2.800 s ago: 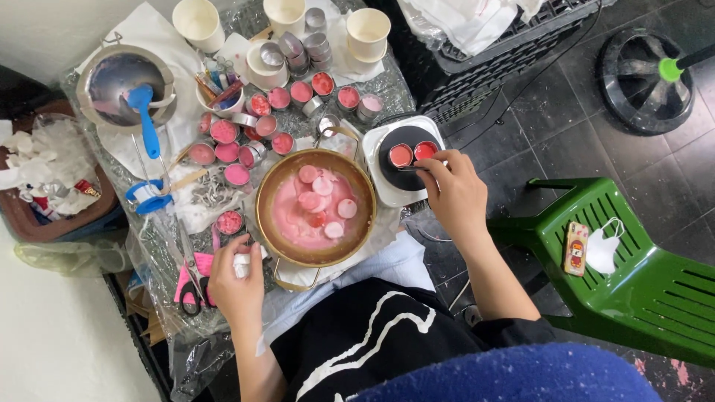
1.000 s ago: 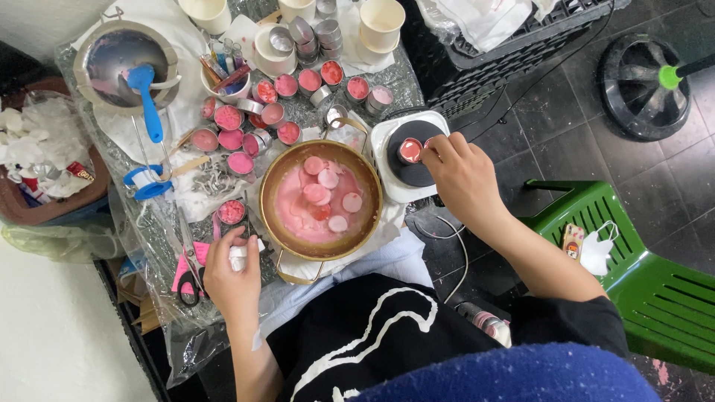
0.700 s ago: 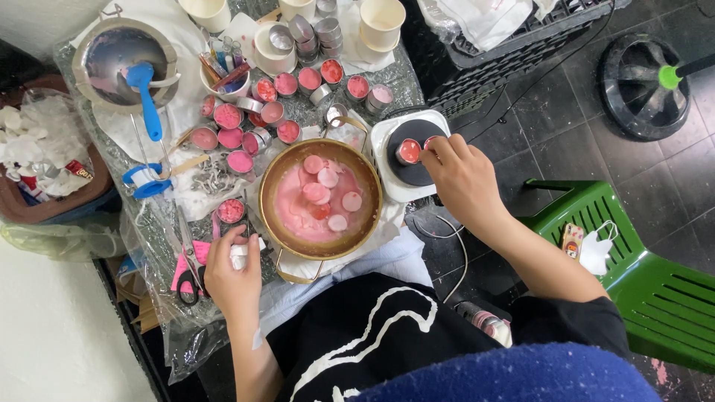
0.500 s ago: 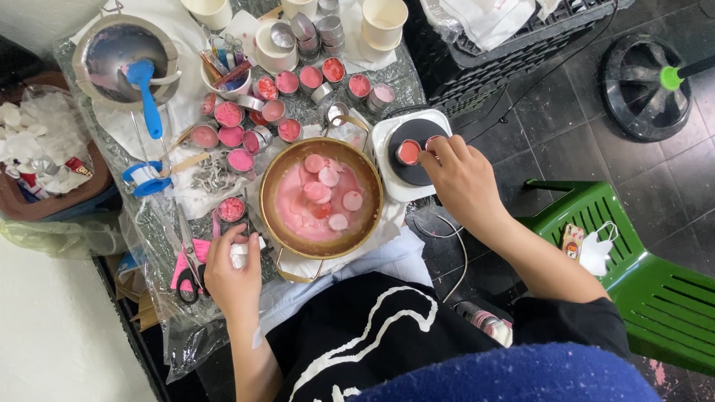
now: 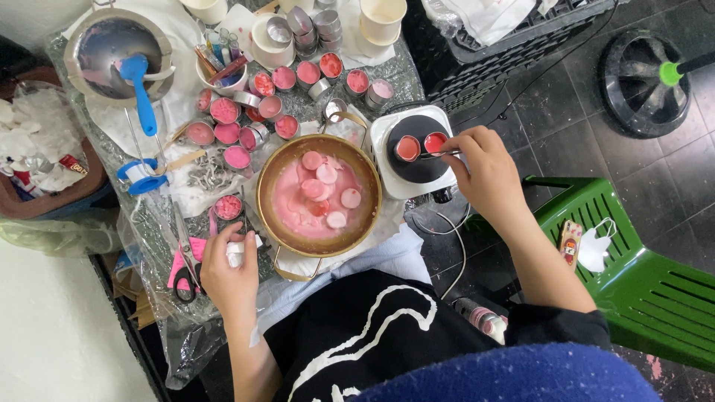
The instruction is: The recorder is melting wax, adding pink pigment and scent, then pouring it into small metal containers to make scented candles.
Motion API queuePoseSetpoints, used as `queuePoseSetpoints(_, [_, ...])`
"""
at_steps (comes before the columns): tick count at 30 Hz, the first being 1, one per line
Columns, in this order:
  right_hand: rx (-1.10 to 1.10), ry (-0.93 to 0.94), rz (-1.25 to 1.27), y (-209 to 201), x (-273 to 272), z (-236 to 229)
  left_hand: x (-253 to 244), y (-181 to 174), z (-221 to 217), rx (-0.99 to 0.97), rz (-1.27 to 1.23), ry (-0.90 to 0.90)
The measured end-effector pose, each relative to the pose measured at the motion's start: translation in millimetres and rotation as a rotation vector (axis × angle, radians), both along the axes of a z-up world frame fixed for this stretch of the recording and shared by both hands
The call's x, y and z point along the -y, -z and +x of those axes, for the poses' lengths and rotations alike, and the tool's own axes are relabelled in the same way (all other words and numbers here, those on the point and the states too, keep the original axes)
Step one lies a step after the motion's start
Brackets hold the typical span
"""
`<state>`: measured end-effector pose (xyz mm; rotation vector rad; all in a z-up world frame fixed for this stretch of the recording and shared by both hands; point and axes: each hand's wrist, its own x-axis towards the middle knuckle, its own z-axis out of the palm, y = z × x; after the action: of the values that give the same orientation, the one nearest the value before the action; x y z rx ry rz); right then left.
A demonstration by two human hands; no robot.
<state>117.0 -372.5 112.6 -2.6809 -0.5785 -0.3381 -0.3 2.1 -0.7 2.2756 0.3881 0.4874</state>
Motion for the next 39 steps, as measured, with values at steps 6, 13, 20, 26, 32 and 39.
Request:
queuePoseSetpoints(6, [0.155, -0.048, -0.179, -1.9, 0.7, 8.5, -2.1, 1.7, -1.6, 0.025, -0.023, -0.016])
queuePoseSetpoints(13, [0.244, -0.217, -0.35, -9.5, 7.2, 24.8, -6.0, -5.2, 0.2, 0.002, -0.014, -0.029])
queuePoseSetpoints(20, [0.231, -0.264, -0.439, -11.4, 4.5, 25.7, -4.6, -4.8, 0.9, 0.017, 0.009, -0.016])
queuePoseSetpoints(26, [0.224, -0.298, -0.455, -5.4, 2.0, 30.2, -5.7, -4.9, 1.2, 0.014, 0.008, -0.014])
queuePoseSetpoints(32, [0.221, -0.335, -0.493, -5.9, -2.5, 29.8, -5.5, -3.6, 0.5, 0.006, 0.011, -0.026])
queuePoseSetpoints(39, [0.259, -0.373, -0.568, -8.1, -6.1, 29.2, -5.3, -1.1, 0.3, 0.004, 0.021, -0.025])
